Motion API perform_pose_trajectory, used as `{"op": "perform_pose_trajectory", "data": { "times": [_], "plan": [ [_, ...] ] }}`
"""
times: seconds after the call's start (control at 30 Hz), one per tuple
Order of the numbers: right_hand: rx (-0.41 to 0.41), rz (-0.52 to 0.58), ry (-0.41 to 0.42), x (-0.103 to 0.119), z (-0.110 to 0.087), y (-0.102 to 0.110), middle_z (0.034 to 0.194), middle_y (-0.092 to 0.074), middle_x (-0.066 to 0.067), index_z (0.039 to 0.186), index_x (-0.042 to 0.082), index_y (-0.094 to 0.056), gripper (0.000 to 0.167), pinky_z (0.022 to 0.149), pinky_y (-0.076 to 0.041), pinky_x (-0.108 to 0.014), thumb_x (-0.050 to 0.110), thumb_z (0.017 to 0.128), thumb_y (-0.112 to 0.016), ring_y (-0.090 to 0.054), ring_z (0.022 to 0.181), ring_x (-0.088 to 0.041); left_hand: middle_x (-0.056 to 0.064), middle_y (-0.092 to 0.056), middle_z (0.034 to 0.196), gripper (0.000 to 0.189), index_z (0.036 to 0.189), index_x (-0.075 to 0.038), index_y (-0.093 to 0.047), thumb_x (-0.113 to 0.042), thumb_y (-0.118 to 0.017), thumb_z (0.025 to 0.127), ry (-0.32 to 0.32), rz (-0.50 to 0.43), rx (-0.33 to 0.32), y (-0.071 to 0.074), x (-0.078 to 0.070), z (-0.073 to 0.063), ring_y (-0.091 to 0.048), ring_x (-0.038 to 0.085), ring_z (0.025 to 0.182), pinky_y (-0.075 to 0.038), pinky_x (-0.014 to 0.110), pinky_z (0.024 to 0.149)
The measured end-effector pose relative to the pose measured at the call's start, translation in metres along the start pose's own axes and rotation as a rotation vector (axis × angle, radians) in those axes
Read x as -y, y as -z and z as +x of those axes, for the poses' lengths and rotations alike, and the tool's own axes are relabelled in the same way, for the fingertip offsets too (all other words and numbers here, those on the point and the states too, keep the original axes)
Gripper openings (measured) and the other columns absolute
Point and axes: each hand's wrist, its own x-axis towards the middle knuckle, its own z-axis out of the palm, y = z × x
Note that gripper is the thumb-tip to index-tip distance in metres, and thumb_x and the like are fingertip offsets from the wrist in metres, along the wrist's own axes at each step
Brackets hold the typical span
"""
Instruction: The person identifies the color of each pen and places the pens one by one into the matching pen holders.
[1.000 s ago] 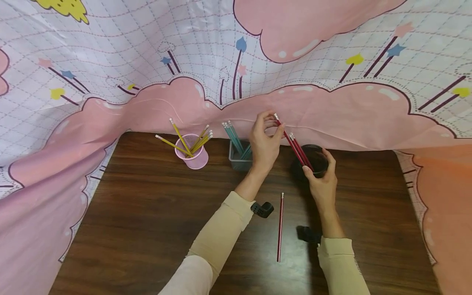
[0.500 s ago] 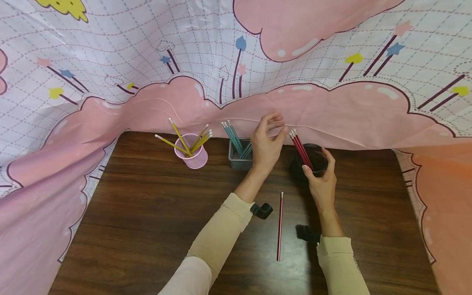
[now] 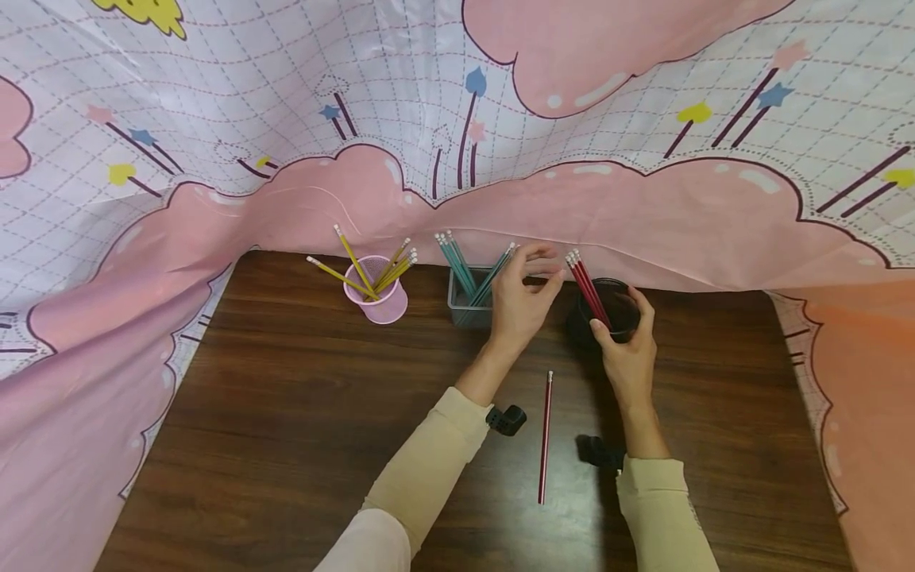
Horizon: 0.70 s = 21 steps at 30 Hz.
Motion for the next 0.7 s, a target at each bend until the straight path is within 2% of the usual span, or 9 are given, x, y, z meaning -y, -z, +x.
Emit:
{"op": "perform_pose_trajectory", "data": {
  "times": [0.1, 0.2, 0.4, 0.63, 0.7],
  "plan": [
    [0.001, 0.005, 0.0, 0.0, 0.0, 0.0, 0.139, -0.054, -0.02, 0.148, 0.01, -0.041, 0.071, 0.096, -0.046, -0.032, 0.008, 0.087, -0.077, -0.055, 0.118, -0.041, 0.008, -0.068, 0.115, 0.039, 0.123, -0.003, -0.06, -0.007, -0.075, 0.088, -0.007, 0.032, 0.011, -0.001, 0.002, -0.003, -0.072, 0.025, 0.093, -0.058, 0.019, 0.069],
    [0.003, 0.017, 0.002, -0.001, 0.001, 0.001, 0.139, -0.053, -0.02, 0.148, 0.009, -0.041, 0.071, 0.096, -0.046, -0.033, 0.008, 0.087, -0.077, -0.055, 0.118, -0.042, 0.007, -0.068, 0.114, 0.038, 0.122, -0.004, -0.06, -0.008, -0.075, 0.088, 0.012, 0.043, 0.025, -0.001, 0.004, -0.007, -0.072, 0.021, 0.091, -0.057, 0.019, 0.068],
    [0.004, 0.041, 0.004, -0.002, 0.001, 0.001, 0.14, -0.053, -0.021, 0.148, 0.009, -0.04, 0.071, 0.093, -0.048, -0.032, 0.008, 0.087, -0.076, -0.055, 0.117, -0.044, 0.014, -0.068, 0.114, 0.039, 0.122, -0.002, -0.061, -0.01, -0.077, 0.087, 0.046, 0.063, 0.042, 0.001, 0.012, -0.018, -0.071, 0.011, 0.086, -0.059, 0.022, 0.067],
    [0.009, 0.03, 0.012, -0.002, 0.001, 0.001, 0.14, -0.052, -0.021, 0.148, 0.009, -0.04, 0.071, 0.094, -0.047, -0.029, 0.007, 0.087, -0.076, -0.055, 0.118, -0.042, 0.0, -0.071, 0.108, 0.04, 0.121, -0.011, -0.062, -0.016, -0.08, 0.085, 0.104, 0.179, 0.085, 0.004, 0.016, -0.038, -0.07, 0.005, 0.078, -0.058, 0.024, 0.065],
    [0.013, 0.03, 0.01, -0.002, 0.0, 0.0, 0.141, -0.052, -0.021, 0.149, 0.009, -0.04, 0.071, 0.095, -0.047, -0.029, 0.007, 0.088, -0.075, -0.055, 0.119, -0.041, -0.001, -0.072, 0.107, 0.041, 0.121, -0.013, -0.062, -0.017, -0.081, 0.084, 0.114, 0.207, 0.101, 0.004, 0.018, -0.045, -0.07, 0.007, 0.076, -0.057, 0.025, 0.064]
  ]
}}
